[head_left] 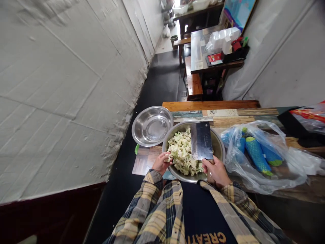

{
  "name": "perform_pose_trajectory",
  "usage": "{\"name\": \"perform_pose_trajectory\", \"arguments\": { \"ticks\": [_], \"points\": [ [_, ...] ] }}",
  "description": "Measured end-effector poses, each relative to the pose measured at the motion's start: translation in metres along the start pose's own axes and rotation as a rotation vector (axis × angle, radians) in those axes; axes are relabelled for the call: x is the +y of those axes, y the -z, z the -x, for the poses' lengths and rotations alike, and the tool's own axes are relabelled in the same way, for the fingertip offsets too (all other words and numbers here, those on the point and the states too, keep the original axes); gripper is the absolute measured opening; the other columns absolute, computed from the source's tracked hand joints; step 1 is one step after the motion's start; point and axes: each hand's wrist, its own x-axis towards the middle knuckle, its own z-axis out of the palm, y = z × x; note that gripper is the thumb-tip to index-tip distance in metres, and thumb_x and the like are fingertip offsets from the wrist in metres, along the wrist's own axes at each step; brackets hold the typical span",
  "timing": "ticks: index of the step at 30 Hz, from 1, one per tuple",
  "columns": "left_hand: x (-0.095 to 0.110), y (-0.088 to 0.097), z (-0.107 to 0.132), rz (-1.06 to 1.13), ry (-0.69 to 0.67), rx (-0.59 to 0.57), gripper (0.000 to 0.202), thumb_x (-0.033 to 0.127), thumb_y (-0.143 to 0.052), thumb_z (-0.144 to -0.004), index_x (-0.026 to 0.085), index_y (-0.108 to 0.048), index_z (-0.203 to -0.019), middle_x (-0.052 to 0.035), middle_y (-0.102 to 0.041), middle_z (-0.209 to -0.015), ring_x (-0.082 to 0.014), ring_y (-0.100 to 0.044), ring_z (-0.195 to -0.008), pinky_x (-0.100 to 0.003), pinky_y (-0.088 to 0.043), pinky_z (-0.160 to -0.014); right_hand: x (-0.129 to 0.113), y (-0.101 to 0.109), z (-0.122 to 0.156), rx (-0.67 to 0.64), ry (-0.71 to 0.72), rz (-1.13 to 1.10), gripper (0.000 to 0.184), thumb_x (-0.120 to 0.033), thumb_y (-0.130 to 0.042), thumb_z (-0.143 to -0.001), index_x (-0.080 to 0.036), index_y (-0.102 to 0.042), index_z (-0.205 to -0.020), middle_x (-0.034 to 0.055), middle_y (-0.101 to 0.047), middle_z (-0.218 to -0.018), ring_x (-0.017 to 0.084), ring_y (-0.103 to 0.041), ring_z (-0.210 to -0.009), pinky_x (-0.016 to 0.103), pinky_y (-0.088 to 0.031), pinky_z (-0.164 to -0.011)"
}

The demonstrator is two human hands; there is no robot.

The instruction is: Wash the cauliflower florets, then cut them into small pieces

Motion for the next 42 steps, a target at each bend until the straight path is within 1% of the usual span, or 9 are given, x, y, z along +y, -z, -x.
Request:
{"name": "perform_pose_trajectory", "arguments": {
  "ticks": [5, 9, 12, 17, 24, 30, 35, 38, 42],
  "points": [
    [0.004, -0.001, -0.016, -0.418, -0.196, 0.057, 0.018, 0.028, -0.070, -0.067, 0.017, -0.060, -0.077, 0.0015, -0.057, -0.066, -0.0114, -0.054, -0.057, -0.023, -0.045, -0.052, -0.003, -0.007, -0.001, 0.018, -0.009, 0.053, 0.036, -0.051, -0.072, -0.066, -0.021, -0.053, -0.076, -0.0046, -0.059, -0.055, 0.012, -0.052, -0.043, 0.025, -0.043, -0.044],
    [0.006, -0.025, -0.027, -1.171, -0.508, -0.088, 0.038, 0.021, -0.069, -0.067, 0.023, -0.068, -0.105, -0.0027, -0.060, -0.085, -0.0173, -0.058, -0.080, -0.030, -0.047, -0.076, -0.003, -0.010, 0.000, 0.021, -0.013, 0.094, 0.033, -0.048, -0.070, -0.069, -0.021, -0.054, -0.077, -0.0033, -0.060, -0.056, 0.013, -0.053, -0.043, 0.025, -0.042, -0.043],
    [0.002, -0.038, -0.032, -1.395, -0.542, -0.102, 0.041, 0.018, -0.067, -0.069, 0.026, -0.069, -0.109, -0.0065, -0.059, -0.092, -0.0223, -0.059, -0.090, -0.034, -0.045, -0.080, 0.000, -0.010, 0.000, 0.038, -0.025, 0.077, 0.032, -0.047, -0.070, -0.069, -0.020, -0.054, -0.078, -0.0036, -0.060, -0.056, 0.012, -0.053, -0.042, 0.023, -0.041, -0.041],
    [0.013, -0.028, -0.041, -0.689, -0.463, 0.042, 0.025, 0.031, -0.072, -0.069, 0.018, -0.072, -0.090, -0.0081, -0.062, -0.092, -0.0224, -0.059, -0.091, -0.033, -0.047, -0.080, 0.004, -0.006, -0.003, 0.049, -0.023, 0.049, 0.034, -0.048, -0.071, -0.068, -0.020, -0.054, -0.075, -0.0025, -0.061, -0.057, 0.011, -0.053, -0.042, 0.022, -0.041, -0.041],
    [0.040, -0.018, -0.010, 0.212, -0.050, -0.143, 0.036, 0.037, -0.071, -0.073, 0.018, -0.065, -0.103, -0.0062, -0.069, -0.092, -0.0156, -0.063, -0.070, -0.025, -0.051, -0.054, 0.008, -0.007, -0.008, 0.003, -0.050, 0.033, 0.037, -0.051, -0.072, -0.066, -0.020, -0.055, -0.077, -0.0024, -0.062, -0.056, 0.013, -0.054, -0.042, 0.025, -0.042, -0.041],
    [0.064, -0.013, -0.013, 0.251, -0.023, 0.061, 0.016, 0.022, -0.058, -0.084, 0.012, -0.063, -0.095, -0.0085, -0.067, -0.085, -0.0162, -0.065, -0.069, -0.026, -0.056, -0.055, 0.006, -0.010, -0.007, -0.004, -0.051, 0.034, 0.034, -0.049, -0.072, -0.067, -0.021, -0.054, -0.073, -0.0021, -0.062, -0.056, 0.013, -0.054, -0.042, 0.025, -0.042, -0.041],
    [0.096, 0.005, -0.045, 0.330, -0.216, 0.351, 0.022, 0.033, -0.044, -0.094, 0.014, -0.056, -0.095, -0.0043, -0.060, -0.080, -0.0119, -0.064, -0.069, -0.026, -0.057, -0.067, 0.006, -0.004, -0.007, 0.067, -0.056, -0.025, 0.034, -0.047, -0.072, -0.068, -0.021, -0.053, -0.076, -0.0043, -0.060, -0.055, 0.010, -0.052, -0.042, 0.022, -0.042, -0.042],
    [0.085, -0.008, -0.058, 0.118, -0.245, 0.390, 0.026, 0.035, -0.050, -0.090, 0.020, -0.050, -0.111, 0.0005, -0.054, -0.077, -0.0107, -0.061, -0.063, -0.028, -0.056, -0.063, 0.007, -0.002, -0.006, 0.097, -0.068, -0.031, 0.034, -0.046, -0.072, -0.067, -0.020, -0.052, -0.075, -0.0045, -0.059, -0.054, 0.010, -0.051, -0.042, 0.021, -0.042, -0.041],
    [0.047, -0.051, -0.073, -0.270, -0.261, 0.213, 0.035, 0.024, -0.069, -0.075, 0.019, -0.060, -0.109, -0.0001, -0.055, -0.078, -0.0111, -0.057, -0.063, -0.027, -0.051, -0.064, 0.006, -0.002, -0.004, 0.108, -0.075, -0.041, 0.034, -0.046, -0.072, -0.067, -0.019, -0.053, -0.076, -0.0041, -0.060, -0.055, 0.010, -0.052, -0.041, 0.021, -0.041, -0.041]
  ]
}}
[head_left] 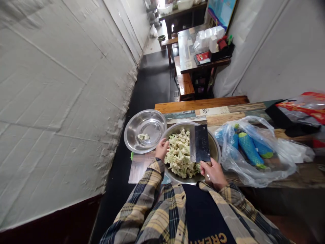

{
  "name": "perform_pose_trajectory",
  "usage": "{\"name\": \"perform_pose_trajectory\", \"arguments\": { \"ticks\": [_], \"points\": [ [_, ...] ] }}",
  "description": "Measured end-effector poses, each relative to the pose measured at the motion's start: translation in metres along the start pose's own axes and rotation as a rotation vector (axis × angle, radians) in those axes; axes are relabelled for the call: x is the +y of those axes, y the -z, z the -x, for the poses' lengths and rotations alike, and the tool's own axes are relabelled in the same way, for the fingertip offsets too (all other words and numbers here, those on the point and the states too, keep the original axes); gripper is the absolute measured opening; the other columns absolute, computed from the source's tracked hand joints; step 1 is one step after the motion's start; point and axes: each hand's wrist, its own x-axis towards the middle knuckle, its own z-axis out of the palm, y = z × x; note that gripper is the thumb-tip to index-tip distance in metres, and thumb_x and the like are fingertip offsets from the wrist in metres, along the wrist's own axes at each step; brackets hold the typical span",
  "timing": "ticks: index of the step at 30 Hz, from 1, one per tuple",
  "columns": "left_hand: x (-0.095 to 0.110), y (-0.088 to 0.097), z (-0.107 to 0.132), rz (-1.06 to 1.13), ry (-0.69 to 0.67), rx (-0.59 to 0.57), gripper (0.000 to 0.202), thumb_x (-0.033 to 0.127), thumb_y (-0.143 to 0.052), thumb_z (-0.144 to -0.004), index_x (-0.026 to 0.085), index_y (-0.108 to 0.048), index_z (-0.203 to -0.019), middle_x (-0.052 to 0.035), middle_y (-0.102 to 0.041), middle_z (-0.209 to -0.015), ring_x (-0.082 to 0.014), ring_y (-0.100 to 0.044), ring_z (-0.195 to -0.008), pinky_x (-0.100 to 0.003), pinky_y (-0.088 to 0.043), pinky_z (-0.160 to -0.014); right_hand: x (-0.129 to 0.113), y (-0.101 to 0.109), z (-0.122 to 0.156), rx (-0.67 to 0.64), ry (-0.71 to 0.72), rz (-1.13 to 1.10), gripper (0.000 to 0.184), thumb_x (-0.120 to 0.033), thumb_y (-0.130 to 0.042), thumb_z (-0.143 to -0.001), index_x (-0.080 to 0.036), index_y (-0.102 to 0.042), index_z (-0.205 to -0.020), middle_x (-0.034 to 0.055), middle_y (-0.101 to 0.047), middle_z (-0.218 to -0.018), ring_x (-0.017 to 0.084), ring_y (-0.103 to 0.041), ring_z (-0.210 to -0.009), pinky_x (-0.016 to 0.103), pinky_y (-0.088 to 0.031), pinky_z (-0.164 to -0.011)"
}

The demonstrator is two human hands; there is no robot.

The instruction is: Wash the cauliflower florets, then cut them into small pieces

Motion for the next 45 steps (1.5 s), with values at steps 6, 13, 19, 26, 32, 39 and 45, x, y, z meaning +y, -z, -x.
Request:
{"name": "perform_pose_trajectory", "arguments": {
  "ticks": [6, 13, 19, 26, 32, 39, 45],
  "points": [
    [-0.012, -0.051, -0.012, -0.463, -0.335, -0.296, 0.026, 0.010, -0.076, -0.054, 0.020, -0.073, -0.078, 0.0000, -0.054, -0.077, -0.0136, -0.053, -0.072, -0.032, -0.045, -0.085, -0.004, 0.002, 0.009, 0.056, 0.017, 0.041, 0.031, -0.046, -0.070, -0.066, -0.020, -0.053, -0.071, -0.0028, -0.060, -0.054, 0.010, -0.052, -0.040, 0.021, -0.038, -0.040],
    [-0.010, -0.021, -0.004, -0.258, -0.130, -0.294, 0.030, 0.044, -0.067, -0.071, 0.016, -0.058, -0.077, -0.0035, -0.060, -0.071, -0.0162, -0.061, -0.069, -0.024, -0.045, -0.056, -0.005, 0.013, 0.009, 0.089, 0.027, 0.022, 0.030, -0.046, -0.069, -0.066, -0.021, -0.052, -0.070, -0.0030, -0.060, -0.053, 0.011, -0.052, -0.041, 0.023, -0.040, -0.042],
    [-0.008, 0.001, 0.030, 0.307, 0.212, -0.403, 0.039, 0.040, -0.078, -0.065, 0.018, -0.050, -0.081, -0.0075, -0.069, -0.080, -0.0160, -0.066, -0.068, -0.022, -0.048, -0.054, -0.003, 0.011, 0.003, 0.019, 0.010, 0.004, 0.034, -0.047, -0.071, -0.066, -0.020, -0.052, -0.072, -0.0032, -0.060, -0.054, 0.011, -0.053, -0.041, 0.022, -0.041, -0.041],
    [0.017, 0.045, 0.011, 0.452, 0.137, -0.018, 0.027, 0.041, -0.060, -0.085, 0.016, -0.051, -0.089, -0.0091, -0.067, -0.080, -0.0175, -0.069, -0.077, -0.028, -0.055, -0.068, -0.002, 0.009, 0.005, -0.039, 0.023, 0.044, 0.033, -0.047, -0.071, -0.067, -0.020, -0.053, -0.072, -0.0033, -0.061, -0.055, 0.011, -0.053, -0.041, 0.023, -0.041, -0.041],
    [-0.005, 0.029, 0.022, -0.145, 0.036, -0.094, 0.045, 0.046, -0.070, -0.073, 0.017, -0.051, -0.102, -0.0038, -0.060, -0.082, -0.0151, -0.062, -0.059, -0.029, -0.048, -0.055, 0.005, 0.013, 0.008, -0.004, -0.002, 0.026, 0.032, -0.047, -0.071, -0.065, -0.021, -0.053, -0.072, -0.0031, -0.061, -0.055, 0.012, -0.054, -0.042, 0.023, -0.042, -0.042],
    [-0.047, -0.019, 0.047, -0.823, -0.548, -0.374, 0.027, 0.020, -0.072, -0.063, 0.021, -0.056, -0.085, -0.0032, -0.055, -0.094, -0.0186, -0.053, -0.089, -0.035, -0.044, -0.084, 0.004, 0.015, 0.015, 0.023, 0.039, 0.056, 0.032, -0.047, -0.070, -0.066, -0.020, -0.053, -0.069, -0.0027, -0.061, -0.055, 0.011, -0.053, -0.042, 0.023, -0.041, -0.042],
    [-0.035, -0.001, 0.042, -0.112, -0.065, -0.409, 0.028, 0.036, -0.069, -0.069, 0.017, -0.060, -0.087, -0.0007, -0.059, -0.073, -0.0134, -0.056, -0.067, -0.023, -0.040, -0.058, 0.012, 0.019, 0.018, 0.028, 0.030, 0.046, 0.033, -0.048, -0.069, -0.068, -0.020, -0.053, -0.072, -0.0021, -0.061, -0.056, 0.012, -0.054, -0.043, 0.024, -0.041, -0.041]
  ]
}}
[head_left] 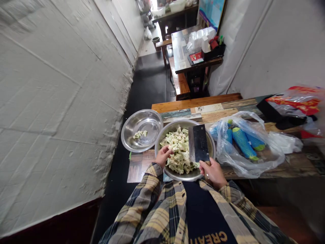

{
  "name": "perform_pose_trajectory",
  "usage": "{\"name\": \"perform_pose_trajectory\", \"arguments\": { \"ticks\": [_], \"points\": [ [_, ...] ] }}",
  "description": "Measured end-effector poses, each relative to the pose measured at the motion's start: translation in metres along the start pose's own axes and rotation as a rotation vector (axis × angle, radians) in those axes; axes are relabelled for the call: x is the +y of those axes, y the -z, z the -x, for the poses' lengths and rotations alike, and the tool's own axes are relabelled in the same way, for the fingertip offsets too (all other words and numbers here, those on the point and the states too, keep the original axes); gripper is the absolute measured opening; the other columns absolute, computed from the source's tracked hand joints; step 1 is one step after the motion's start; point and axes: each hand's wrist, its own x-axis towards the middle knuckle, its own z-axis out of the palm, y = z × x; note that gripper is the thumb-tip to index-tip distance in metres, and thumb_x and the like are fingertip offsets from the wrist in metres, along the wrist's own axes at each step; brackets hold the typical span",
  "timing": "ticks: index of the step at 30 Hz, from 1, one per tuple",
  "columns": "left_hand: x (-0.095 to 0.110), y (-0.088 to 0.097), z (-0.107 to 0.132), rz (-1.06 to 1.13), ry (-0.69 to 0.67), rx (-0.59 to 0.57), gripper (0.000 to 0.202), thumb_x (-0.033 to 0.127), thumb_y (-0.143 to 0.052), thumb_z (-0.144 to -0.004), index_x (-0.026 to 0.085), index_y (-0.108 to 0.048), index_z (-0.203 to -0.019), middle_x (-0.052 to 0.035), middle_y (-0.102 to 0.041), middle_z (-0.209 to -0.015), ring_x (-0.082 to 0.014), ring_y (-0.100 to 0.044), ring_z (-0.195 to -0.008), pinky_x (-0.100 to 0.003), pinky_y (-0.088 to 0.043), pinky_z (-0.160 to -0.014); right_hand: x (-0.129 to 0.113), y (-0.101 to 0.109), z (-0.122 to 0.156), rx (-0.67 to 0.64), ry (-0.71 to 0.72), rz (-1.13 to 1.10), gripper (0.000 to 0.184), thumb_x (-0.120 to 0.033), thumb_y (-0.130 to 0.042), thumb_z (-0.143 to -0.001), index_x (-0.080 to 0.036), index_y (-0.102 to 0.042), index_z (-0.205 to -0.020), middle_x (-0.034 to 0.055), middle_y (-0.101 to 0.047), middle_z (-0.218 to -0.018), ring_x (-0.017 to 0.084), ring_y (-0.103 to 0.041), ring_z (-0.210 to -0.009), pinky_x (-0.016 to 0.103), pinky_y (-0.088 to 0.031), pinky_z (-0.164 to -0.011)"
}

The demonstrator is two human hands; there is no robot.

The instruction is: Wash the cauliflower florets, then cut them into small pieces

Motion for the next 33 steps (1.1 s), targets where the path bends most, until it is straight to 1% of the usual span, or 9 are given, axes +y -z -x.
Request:
{"name": "perform_pose_trajectory", "arguments": {
  "ticks": [4, 10, 16, 19, 21, 24, 28, 31, 33],
  "points": [
    [0.012, 0.018, 0.009, 0.351, 0.124, 0.080, 0.035, 0.030, -0.078, -0.058, 0.016, -0.060, -0.084, -0.0015, -0.063, -0.073, -0.0123, -0.059, -0.063, -0.020, -0.039, -0.052, 0.003, 0.000, -0.001, 0.011, -0.008, -0.002, 0.035, -0.051, -0.070, -0.067, -0.021, -0.053, -0.072, -0.0023, -0.062, -0.055, 0.013, -0.054, -0.043, 0.024, -0.041, -0.042],
    [0.038, 0.070, 0.004, 0.505, 0.034, 0.325, 0.016, 0.023, -0.065, -0.068, 0.018, -0.058, -0.082, -0.0009, -0.064, -0.075, -0.0085, -0.056, -0.060, -0.018, -0.042, -0.052, 0.004, -0.004, 0.000, -0.022, -0.023, 0.006, 0.034, -0.049, -0.070, -0.065, -0.021, -0.053, -0.071, -0.0027, -0.062, -0.056, 0.013, -0.054, -0.043, 0.024, -0.041, -0.042],
    [0.033, 0.103, -0.006, 0.492, -0.105, 0.594, 0.031, 0.018, -0.064, -0.072, 0.022, -0.050, -0.099, 0.0021, -0.061, -0.079, -0.0101, -0.060, -0.067, -0.022, -0.048, -0.063, 0.003, -0.006, 0.003, -0.007, -0.032, -0.010, 0.032, -0.046, -0.072, -0.066, -0.021, -0.053, -0.072, -0.0025, -0.061, -0.056, 0.012, -0.053, -0.043, 0.024, -0.041, -0.041],
    [0.016, 0.100, -0.006, 0.221, -0.066, 0.665, 0.037, 0.020, -0.067, -0.070, 0.021, -0.053, -0.103, 0.0028, -0.057, -0.075, -0.0115, -0.058, -0.066, -0.024, -0.048, -0.062, 0.003, -0.006, 0.005, 0.009, -0.028, 0.008, 0.031, -0.045, -0.072, -0.066, -0.021, -0.054, -0.072, -0.0028, -0.061, -0.056, 0.012, -0.053, -0.043, 0.024, -0.042, -0.042],
    [0.003, 0.086, -0.001, -0.081, -0.093, 0.517, 0.028, 0.020, -0.068, -0.068, 0.019, -0.061, -0.095, 0.0003, -0.058, -0.075, -0.0133, -0.057, -0.067, -0.025, -0.047, -0.063, 0.004, -0.007, 0.005, 0.005, -0.035, 0.019, 0.031, -0.046, -0.072, -0.066, -0.021, -0.054, -0.073, -0.0027, -0.062, -0.057, 0.012, -0.053, -0.043, 0.024, -0.042, -0.042],
    [-0.009, 0.056, 0.007, -0.558, -0.276, 0.139, 0.017, 0.015, -0.064, -0.070, 0.020, -0.070, -0.086, -0.0053, -0.061, -0.088, -0.0179, -0.058, -0.080, -0.031, -0.047, -0.077, 0.005, -0.009, 0.006, -0.012, -0.039, 0.023, 0.031, -0.046, -0.071, -0.067, -0.020, -0.054, -0.073, -0.0025, -0.062, -0.056, 0.012, -0.053, -0.043, 0.024, -0.042, -0.041],
    [-0.005, 0.024, 0.010, -1.112, -0.429, -0.212, 0.040, 0.007, -0.051, -0.077, 0.026, -0.069, -0.107, -0.0088, -0.060, -0.111, -0.0229, -0.052, -0.100, -0.036, -0.041, -0.092, 0.007, -0.013, 0.007, -0.030, -0.027, 0.042, 0.033, -0.047, -0.071, -0.067, -0.020, -0.054, -0.074, -0.0028, -0.062, -0.056, 0.012, -0.054, -0.042, 0.024, -0.042, -0.041],
    [-0.001, 0.018, 0.008, -1.357, -0.411, -0.322, 0.039, 0.008, -0.053, -0.077, 0.026, -0.067, -0.108, -0.0098, -0.057, -0.114, -0.0244, -0.049, -0.101, -0.038, -0.041, -0.089, 0.009, -0.015, 0.009, -0.049, -0.017, 0.056, 0.034, -0.048, -0.071, -0.066, -0.020, -0.054, -0.074, -0.0028, -0.061, -0.057, 0.013, -0.055, -0.042, 0.024, -0.042, -0.041],
    [-0.002, 0.021, 0.007, -1.351, -0.394, -0.277, 0.029, 0.008, -0.053, -0.077, 0.023, -0.068, -0.097, -0.0104, -0.055, -0.108, -0.0240, -0.050, -0.099, -0.037, -0.042, -0.085, 0.009, -0.015, 0.010, -0.055, -0.007, 0.066, 0.034, -0.048, -0.070, -0.067, -0.020, -0.053, -0.074, -0.0029, -0.061, -0.057, 0.012, -0.055, -0.042, 0.023, -0.042, -0.040]
  ]
}}
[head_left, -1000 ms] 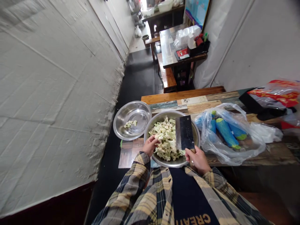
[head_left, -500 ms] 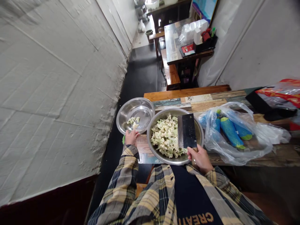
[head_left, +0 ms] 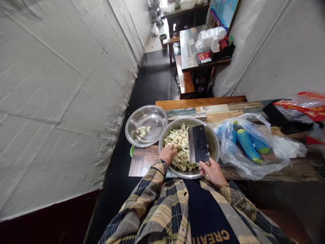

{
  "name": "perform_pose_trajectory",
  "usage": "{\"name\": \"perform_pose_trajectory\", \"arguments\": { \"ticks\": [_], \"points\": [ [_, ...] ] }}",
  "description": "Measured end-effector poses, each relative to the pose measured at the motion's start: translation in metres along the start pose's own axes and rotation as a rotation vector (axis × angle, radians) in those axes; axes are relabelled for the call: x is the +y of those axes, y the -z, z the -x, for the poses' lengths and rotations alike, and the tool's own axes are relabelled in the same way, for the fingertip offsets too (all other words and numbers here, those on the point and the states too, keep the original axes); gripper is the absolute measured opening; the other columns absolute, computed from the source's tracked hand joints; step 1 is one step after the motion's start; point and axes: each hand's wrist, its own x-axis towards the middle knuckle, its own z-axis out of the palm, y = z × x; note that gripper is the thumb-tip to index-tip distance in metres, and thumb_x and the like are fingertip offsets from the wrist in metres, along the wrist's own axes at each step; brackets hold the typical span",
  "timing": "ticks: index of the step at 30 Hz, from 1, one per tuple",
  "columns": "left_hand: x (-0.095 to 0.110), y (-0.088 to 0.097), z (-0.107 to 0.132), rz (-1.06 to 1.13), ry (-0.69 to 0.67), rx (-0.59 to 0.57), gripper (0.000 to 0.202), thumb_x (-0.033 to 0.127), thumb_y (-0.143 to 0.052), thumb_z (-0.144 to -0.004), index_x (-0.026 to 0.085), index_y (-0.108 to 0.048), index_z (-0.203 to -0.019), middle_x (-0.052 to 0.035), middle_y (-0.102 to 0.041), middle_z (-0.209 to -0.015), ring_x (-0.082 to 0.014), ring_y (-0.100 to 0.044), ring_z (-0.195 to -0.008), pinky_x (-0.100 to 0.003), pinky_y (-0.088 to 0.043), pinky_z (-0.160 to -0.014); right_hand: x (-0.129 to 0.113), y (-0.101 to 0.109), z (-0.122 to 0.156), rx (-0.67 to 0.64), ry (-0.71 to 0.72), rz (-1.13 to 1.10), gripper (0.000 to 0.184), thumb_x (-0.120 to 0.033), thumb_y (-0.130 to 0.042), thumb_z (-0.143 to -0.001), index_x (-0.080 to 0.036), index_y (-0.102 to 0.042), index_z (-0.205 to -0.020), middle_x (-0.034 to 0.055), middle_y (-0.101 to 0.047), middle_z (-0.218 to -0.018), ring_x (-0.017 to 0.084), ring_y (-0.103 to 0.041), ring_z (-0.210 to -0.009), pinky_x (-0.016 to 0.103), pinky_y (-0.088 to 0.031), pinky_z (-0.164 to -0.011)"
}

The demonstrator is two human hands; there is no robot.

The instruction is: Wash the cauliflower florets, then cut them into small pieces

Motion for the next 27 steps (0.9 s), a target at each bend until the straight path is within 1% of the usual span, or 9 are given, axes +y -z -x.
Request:
{"name": "perform_pose_trajectory", "arguments": {
  "ticks": [3, 6, 8, 11, 13, 15, 19, 23, 27],
  "points": [
    [-0.009, -0.004, 0.005, 0.319, 0.144, 0.233, 0.019, 0.008, -0.054, -0.074, 0.019, -0.064, -0.086, -0.0071, -0.054, -0.097, -0.0187, -0.053, -0.087, -0.032, -0.044, -0.077, -0.001, 0.001, 0.002, 0.004, 0.011, 0.000, 0.032, -0.047, -0.069, -0.068, -0.020, -0.053, -0.075, -0.0033, -0.061, -0.056, 0.012, -0.054, -0.041, 0.023, -0.041, -0.039],
    [-0.012, -0.004, 0.012, 0.941, 0.374, 0.450, 0.016, 0.014, -0.062, -0.070, 0.018, -0.056, -0.084, -0.0009, -0.054, -0.081, -0.0113, -0.049, -0.064, -0.024, -0.042, -0.058, -0.001, 0.004, 0.002, 0.018, 0.004, -0.014, 0.032, -0.046, -0.069, -0.068, -0.020, -0.053, -0.077, -0.0033, -0.061, -0.056, 0.012, -0.055, -0.042, 0.023, -0.042, -0.040],
    [-0.009, 0.001, 0.017, 1.386, 0.457, 0.469, 0.024, 0.021, -0.067, -0.068, 0.017, -0.053, -0.086, 0.0009, -0.056, -0.077, -0.0082, -0.046, -0.056, -0.020, -0.035, -0.047, -0.002, 0.005, 0.002, 0.020, 0.003, -0.013, 0.033, -0.047, -0.069, -0.068, -0.020, -0.053, -0.076, -0.0030, -0.062, -0.057, 0.013, -0.054, -0.042, 0.023, -0.042, -0.040],
    [0.002, 0.011, 0.024, 1.817, 0.410, 0.421, 0.045, 0.023, -0.074, -0.062, 0.018, -0.052, -0.101, -0.0008, -0.063, -0.082, -0.0070, -0.050, -0.056, -0.017, -0.033, -0.044, -0.002, 0.006, 0.001, 0.003, 0.019, 0.008, 0.033, -0.049, -0.069, -0.068, -0.020, -0.053, -0.074, -0.0027, -0.062, -0.057, 0.013, -0.055, -0.042, 0.024, -0.042, -0.041],
    [0.010, 0.018, 0.027, 1.931, 0.381, 0.401, 0.057, 0.020, -0.076, -0.060, 0.020, -0.050, -0.111, -0.0014, -0.066, -0.085, -0.0073, -0.055, -0.059, -0.017, -0.039, -0.047, -0.003, 0.005, 0.000, -0.020, 0.034, 0.023, 0.034, -0.050, -0.069, -0.068, -0.020, -0.052, -0.073, -0.0027, -0.062, -0.056, 0.013, -0.055, -0.042, 0.024, -0.042, -0.041],
    [0.017, 0.024, 0.030, 1.973, 0.386, 0.397, 0.061, 0.016, -0.078, -0.059, 0.020, -0.050, -0.113, -0.0010, -0.067, -0.087, -0.0087, -0.061, -0.065, -0.019, -0.047, -0.056, -0.004, 0.005, 0.000, -0.041, 0.051, 0.044, 0.034, -0.051, -0.068, -0.069, -0.020, -0.052, -0.074, -0.0025, -0.062, -0.057, 0.013, -0.055, -0.043, 0.024, -0.042, -0.042],
    [0.027, 0.028, 0.030, 1.979, 0.424, 0.469, 0.053, 0.015, -0.081, -0.055, 0.020, -0.049, -0.097, 0.0036, -0.064, -0.077, -0.0112, -0.065, -0.066, -0.026, -0.054, -0.067, -0.008, 0.005, 0.001, -0.047, 0.114, 0.169, 0.033, -0.051, -0.064, -0.073, -0.020, -0.054, -0.076, -0.0016, -0.064, -0.059, 0.013, -0.057, -0.044, 0.024, -0.043, -0.044],
    [0.036, 0.024, 0.027, 1.948, 0.523, 0.509, 0.050, 0.019, -0.081, -0.054, 0.021, -0.043, -0.087, 0.0051, -0.063, -0.067, -0.0135, -0.066, -0.062, -0.026, -0.053, -0.063, -0.014, 0.006, 0.005, -0.065, 0.204, 0.319, 0.032, -0.052, -0.060, -0.077, -0.020, -0.057, -0.079, -0.0020, -0.064, -0.058, 0.014, -0.059, -0.046, 0.024, -0.045, -0.049],
    [0.033, 0.022, 0.022, 1.901, 0.641, 0.579, 0.042, 0.018, -0.078, -0.058, 0.021, -0.046, -0.084, 0.0053, -0.060, -0.064, -0.0143, -0.065, -0.058, -0.019, -0.044, -0.049, -0.016, 0.005, 0.006, -0.079, 0.235, 0.386, 0.032, -0.052, -0.057, -0.079, -0.020, -0.058, -0.079, -0.0014, -0.065, -0.059, 0.014, -0.060, -0.048, 0.024, -0.046, -0.052]
  ]
}}
